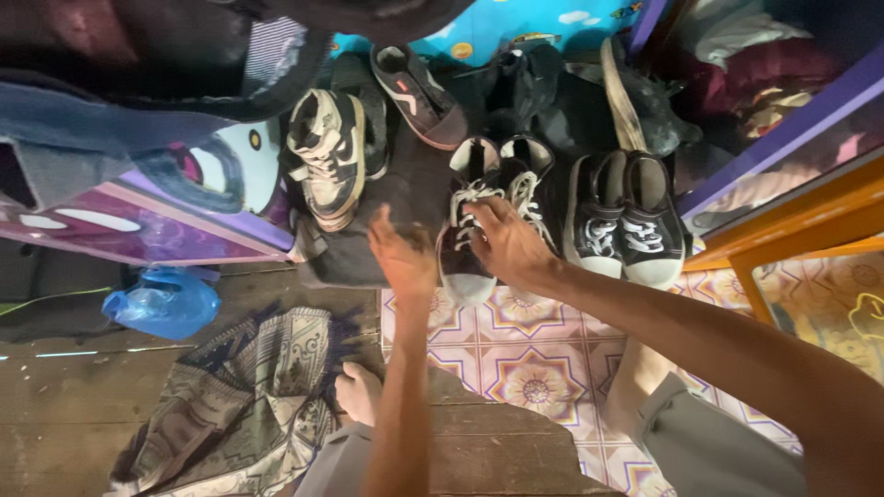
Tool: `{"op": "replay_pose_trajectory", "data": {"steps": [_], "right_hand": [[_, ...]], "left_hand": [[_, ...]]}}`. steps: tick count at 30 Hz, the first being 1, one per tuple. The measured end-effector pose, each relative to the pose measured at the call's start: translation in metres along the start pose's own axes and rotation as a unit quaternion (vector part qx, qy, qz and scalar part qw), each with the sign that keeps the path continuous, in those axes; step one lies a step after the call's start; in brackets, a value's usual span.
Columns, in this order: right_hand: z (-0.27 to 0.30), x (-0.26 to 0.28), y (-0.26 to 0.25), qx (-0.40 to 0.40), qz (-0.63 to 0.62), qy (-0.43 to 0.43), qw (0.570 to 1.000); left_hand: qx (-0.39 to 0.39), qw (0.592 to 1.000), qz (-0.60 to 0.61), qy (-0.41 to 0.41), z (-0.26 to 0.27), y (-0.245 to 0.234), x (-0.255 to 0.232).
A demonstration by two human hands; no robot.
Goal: The person arranges multiple pairs of shoes on a low shelf. They pick up each pair, adjust the laces, and place the shoes side by side in a neat row.
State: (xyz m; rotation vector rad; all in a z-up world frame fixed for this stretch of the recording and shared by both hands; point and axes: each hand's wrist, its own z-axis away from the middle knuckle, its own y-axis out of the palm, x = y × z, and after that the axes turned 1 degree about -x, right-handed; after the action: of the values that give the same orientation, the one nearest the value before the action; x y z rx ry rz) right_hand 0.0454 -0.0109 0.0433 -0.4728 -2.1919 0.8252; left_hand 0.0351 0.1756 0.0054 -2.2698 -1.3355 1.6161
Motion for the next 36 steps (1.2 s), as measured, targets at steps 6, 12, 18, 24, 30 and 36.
{"op": "replay_pose_trajectory", "data": {"steps": [6,12,18,24,30,36], "right_hand": [[-0.040,0.020,0.057,0.032,-0.108,0.096,0.989],[-0.076,0.026,0.120,0.042,-0.128,0.101,0.986],[-0.095,0.004,0.178,0.074,-0.147,0.221,0.961],[-0.116,-0.008,0.207,-0.006,-0.148,0.169,0.974],[-0.121,0.012,0.189,0.027,-0.175,0.313,0.933],[-0.099,0.021,0.157,0.098,-0.433,0.418,0.793]], "left_hand": [[-0.064,0.998,-0.004,0.004,-0.019,-0.034,0.035],[-0.102,0.995,0.011,-0.006,-0.050,-0.041,0.070],[-0.083,0.991,0.099,-0.025,-0.074,-0.035,0.110],[-0.095,0.987,0.123,-0.032,-0.079,-0.027,0.125],[-0.063,0.911,0.372,-0.168,-0.071,-0.013,0.116],[0.005,0.914,0.370,-0.165,-0.040,-0.020,0.102]]}}
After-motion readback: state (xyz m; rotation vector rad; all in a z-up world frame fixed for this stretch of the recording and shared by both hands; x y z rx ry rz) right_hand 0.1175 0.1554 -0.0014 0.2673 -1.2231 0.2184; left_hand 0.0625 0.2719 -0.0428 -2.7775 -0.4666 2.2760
